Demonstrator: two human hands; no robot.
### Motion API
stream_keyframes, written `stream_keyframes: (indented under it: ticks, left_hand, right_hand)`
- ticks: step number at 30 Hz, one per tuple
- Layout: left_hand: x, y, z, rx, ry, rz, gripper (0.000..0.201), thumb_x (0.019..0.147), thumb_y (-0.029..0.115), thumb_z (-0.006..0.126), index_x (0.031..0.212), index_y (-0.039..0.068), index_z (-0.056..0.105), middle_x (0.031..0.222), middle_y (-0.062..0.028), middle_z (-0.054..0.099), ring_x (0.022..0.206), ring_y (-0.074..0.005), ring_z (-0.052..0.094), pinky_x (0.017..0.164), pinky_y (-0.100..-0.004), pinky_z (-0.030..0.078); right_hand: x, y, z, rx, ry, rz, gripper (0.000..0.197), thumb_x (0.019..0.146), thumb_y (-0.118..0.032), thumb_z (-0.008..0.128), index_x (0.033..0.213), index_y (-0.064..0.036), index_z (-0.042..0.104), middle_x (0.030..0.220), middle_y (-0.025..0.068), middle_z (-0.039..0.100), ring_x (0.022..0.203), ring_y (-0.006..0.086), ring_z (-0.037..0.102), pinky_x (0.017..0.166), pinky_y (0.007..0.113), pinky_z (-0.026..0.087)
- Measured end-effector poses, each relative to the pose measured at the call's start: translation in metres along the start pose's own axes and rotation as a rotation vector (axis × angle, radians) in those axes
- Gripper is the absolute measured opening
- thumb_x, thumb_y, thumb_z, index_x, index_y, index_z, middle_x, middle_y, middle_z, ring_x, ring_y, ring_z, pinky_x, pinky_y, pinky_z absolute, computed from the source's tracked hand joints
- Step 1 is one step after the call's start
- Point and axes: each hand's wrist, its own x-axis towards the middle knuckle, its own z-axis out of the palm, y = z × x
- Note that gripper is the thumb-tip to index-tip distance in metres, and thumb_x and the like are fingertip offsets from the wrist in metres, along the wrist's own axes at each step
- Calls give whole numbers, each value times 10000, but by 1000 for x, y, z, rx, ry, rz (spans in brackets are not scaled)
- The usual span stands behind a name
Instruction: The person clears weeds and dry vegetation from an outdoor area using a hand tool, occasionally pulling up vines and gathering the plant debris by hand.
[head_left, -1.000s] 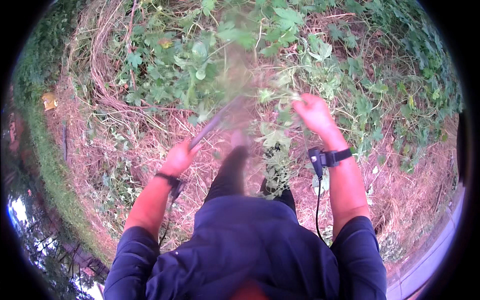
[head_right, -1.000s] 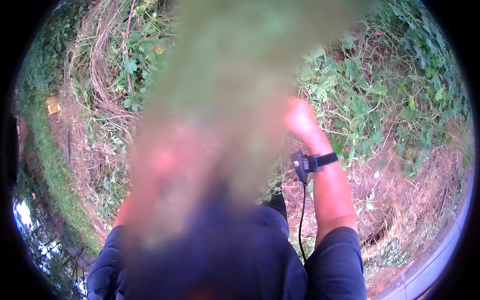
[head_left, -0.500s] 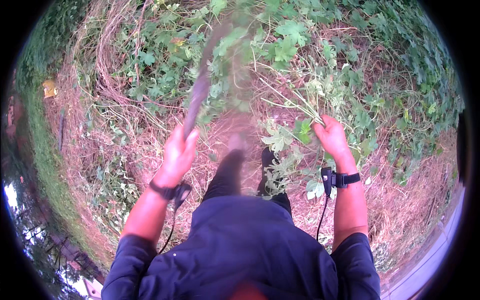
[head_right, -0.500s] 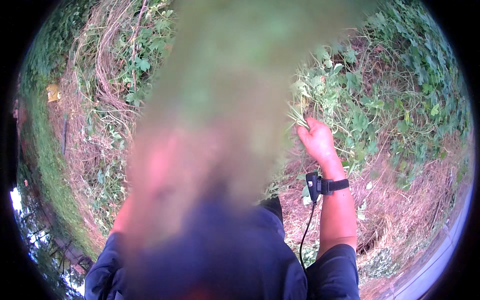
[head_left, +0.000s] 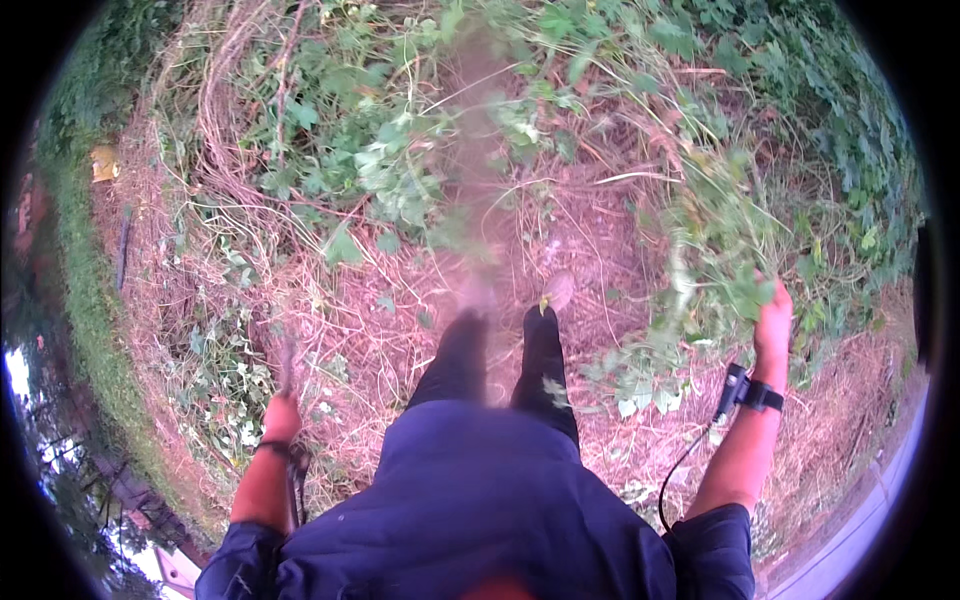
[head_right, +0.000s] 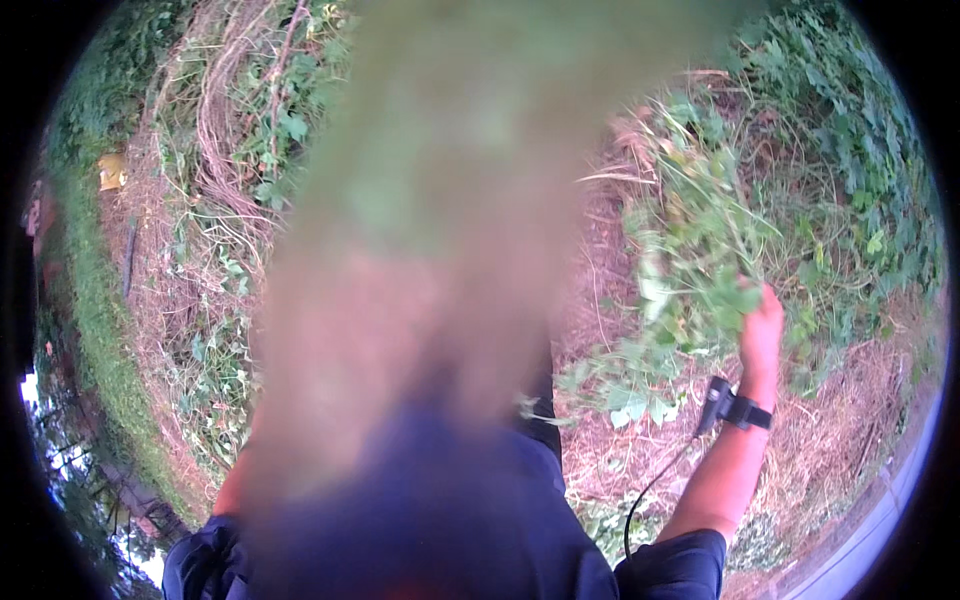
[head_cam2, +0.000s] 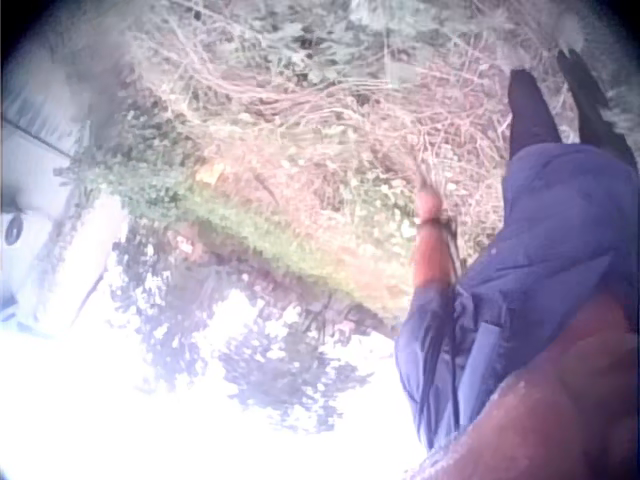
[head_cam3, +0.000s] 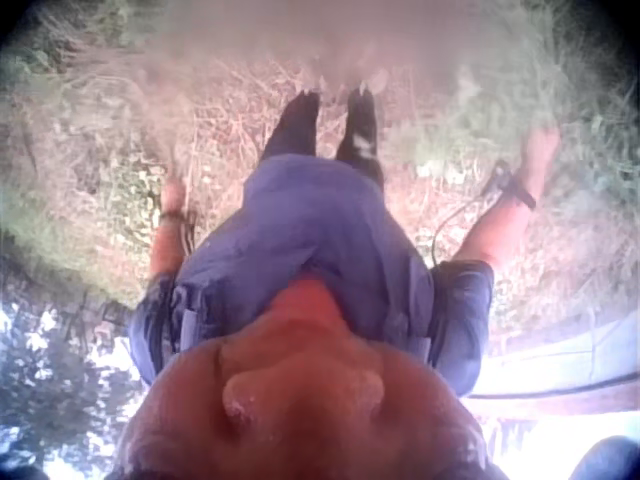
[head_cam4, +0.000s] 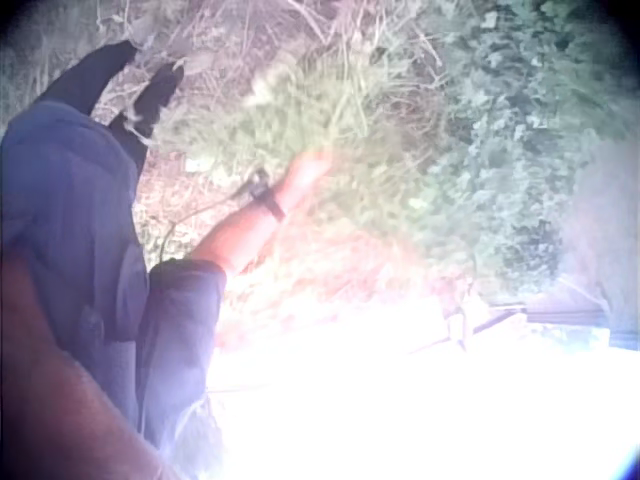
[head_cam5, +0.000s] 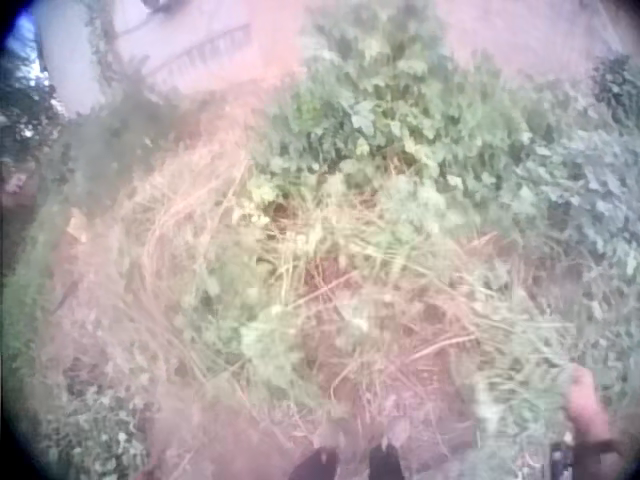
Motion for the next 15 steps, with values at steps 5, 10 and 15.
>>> stream_keyframes:
  ticks: [5, 10, 15]
  left_hand:
    - [-26, -155, 21, -297, 134, -378, 505, 925, 418, 502, 905, -74, 614, 845, -275, 629, 792, -415, 618, 688, -477, 472]
    - [1, -34, 14, -520, 137, -205, 506, 936, 397, 488, 1035, -89, 587, 813, -206, 638, 746, -321, 617, 697, -432, 472]
    - [30, 129, -48, -760, 50, 150, 456, 934, 385, 509, 1000, -60, 580, 715, -75, 566, 656, -178, 549, 610, -354, 449]
  right_hand:
    - [33, 14, -65, -17, 119, -33, 295, 894, -299, 593, 1022, -35, 615, 857, 22, 636, 725, 96, 567, 625, 250, 452]
    - [25, -36, -19, -414, 20, 10, 278, 891, -360, 620, 881, -82, 624, 744, -17, 581, 656, 68, 492, 576, 242, 391]
    - [-3, -28, 4, -292, -25, 114, 306, 858, -352, 665, 875, -47, 642, 684, -25, 567, 619, 78, 483, 561, 256, 398]
